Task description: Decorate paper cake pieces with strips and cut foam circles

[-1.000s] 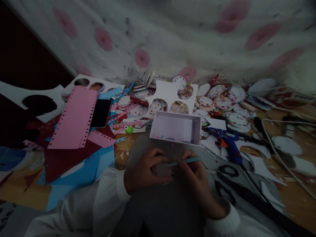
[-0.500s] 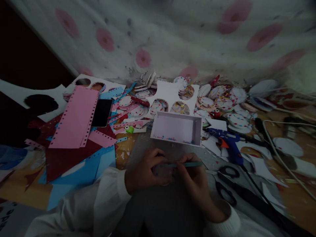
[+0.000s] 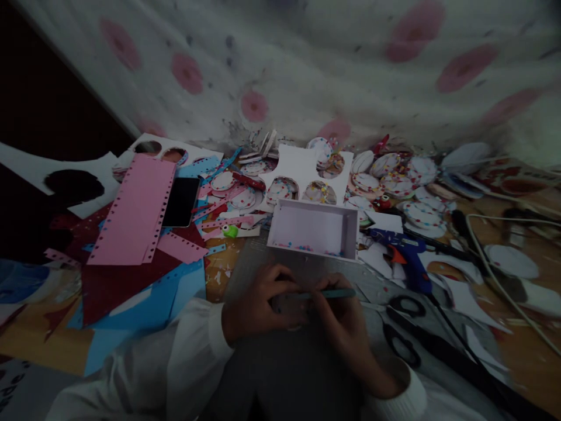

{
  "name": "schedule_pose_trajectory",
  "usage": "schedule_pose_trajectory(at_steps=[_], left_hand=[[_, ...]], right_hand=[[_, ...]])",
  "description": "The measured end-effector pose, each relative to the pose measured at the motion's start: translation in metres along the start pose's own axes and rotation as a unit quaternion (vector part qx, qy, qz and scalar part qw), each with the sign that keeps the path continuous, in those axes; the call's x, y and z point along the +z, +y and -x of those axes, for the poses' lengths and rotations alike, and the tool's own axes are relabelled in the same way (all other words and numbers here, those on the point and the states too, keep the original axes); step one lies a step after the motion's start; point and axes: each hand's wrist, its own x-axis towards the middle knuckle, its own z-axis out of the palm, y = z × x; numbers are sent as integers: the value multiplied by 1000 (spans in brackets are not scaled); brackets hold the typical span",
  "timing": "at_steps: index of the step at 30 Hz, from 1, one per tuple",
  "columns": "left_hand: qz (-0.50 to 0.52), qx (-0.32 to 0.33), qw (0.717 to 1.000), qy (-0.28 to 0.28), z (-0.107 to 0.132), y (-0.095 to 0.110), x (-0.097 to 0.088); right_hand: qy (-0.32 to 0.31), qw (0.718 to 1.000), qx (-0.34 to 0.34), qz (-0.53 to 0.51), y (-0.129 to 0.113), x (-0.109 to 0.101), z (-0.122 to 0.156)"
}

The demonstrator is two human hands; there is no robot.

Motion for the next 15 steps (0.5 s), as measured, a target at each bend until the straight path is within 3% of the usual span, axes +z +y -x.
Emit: schedule_pose_trajectory(at_steps=[9, 15], left_hand=[[-3, 0, 1000, 10, 1, -1, 2], [-3, 1, 1000, 5, 1, 1, 0]], right_hand=[[17, 990, 118, -71, -2, -2, 3], [26, 991, 110, -69, 1, -2, 2]])
